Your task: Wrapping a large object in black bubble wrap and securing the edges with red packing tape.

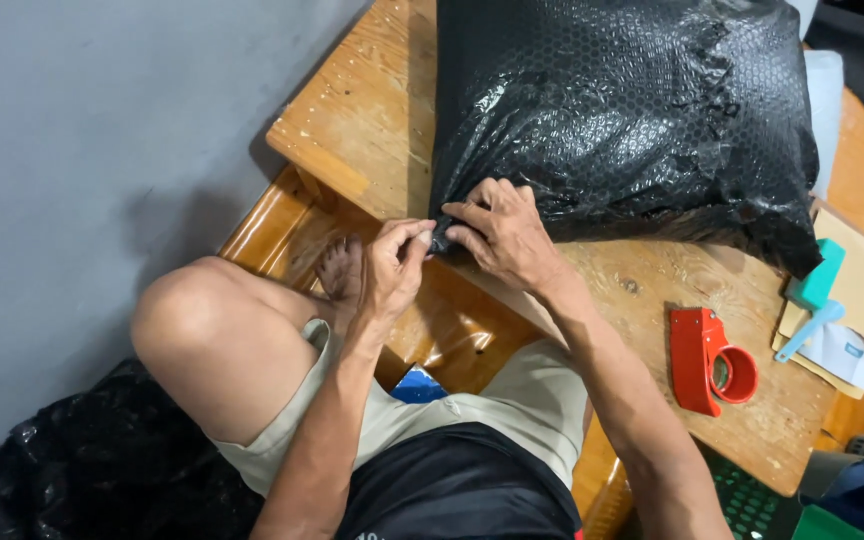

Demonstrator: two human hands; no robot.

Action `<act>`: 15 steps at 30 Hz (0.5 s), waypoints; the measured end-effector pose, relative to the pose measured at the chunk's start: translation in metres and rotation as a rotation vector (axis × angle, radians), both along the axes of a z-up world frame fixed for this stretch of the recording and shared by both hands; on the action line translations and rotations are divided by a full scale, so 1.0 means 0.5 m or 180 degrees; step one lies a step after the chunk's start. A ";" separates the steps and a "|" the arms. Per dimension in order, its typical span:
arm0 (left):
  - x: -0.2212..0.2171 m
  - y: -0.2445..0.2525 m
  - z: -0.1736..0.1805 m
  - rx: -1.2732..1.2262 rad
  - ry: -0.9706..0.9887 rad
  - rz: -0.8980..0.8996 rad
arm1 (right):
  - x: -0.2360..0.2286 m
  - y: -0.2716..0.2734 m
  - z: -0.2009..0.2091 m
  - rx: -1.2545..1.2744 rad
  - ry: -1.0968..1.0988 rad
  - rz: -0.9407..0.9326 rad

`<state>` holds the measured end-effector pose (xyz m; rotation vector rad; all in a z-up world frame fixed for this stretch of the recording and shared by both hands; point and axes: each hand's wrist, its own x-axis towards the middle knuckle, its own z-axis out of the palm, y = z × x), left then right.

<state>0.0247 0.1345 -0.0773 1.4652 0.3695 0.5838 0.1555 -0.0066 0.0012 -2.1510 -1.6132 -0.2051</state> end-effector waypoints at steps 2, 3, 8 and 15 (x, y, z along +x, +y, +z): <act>-0.002 -0.003 -0.001 0.0110 0.0159 0.0025 | 0.007 -0.001 -0.007 -0.0021 -0.0081 0.0056; 0.002 -0.003 -0.001 0.0228 0.0297 0.0061 | 0.014 -0.001 -0.009 -0.0035 -0.0181 0.0123; 0.003 -0.009 -0.007 0.0300 0.0574 0.0197 | 0.005 -0.003 -0.014 -0.0160 0.0043 -0.0027; 0.024 -0.024 -0.044 -0.0019 0.0451 0.0361 | 0.010 0.005 -0.022 -0.0146 -0.0051 -0.0407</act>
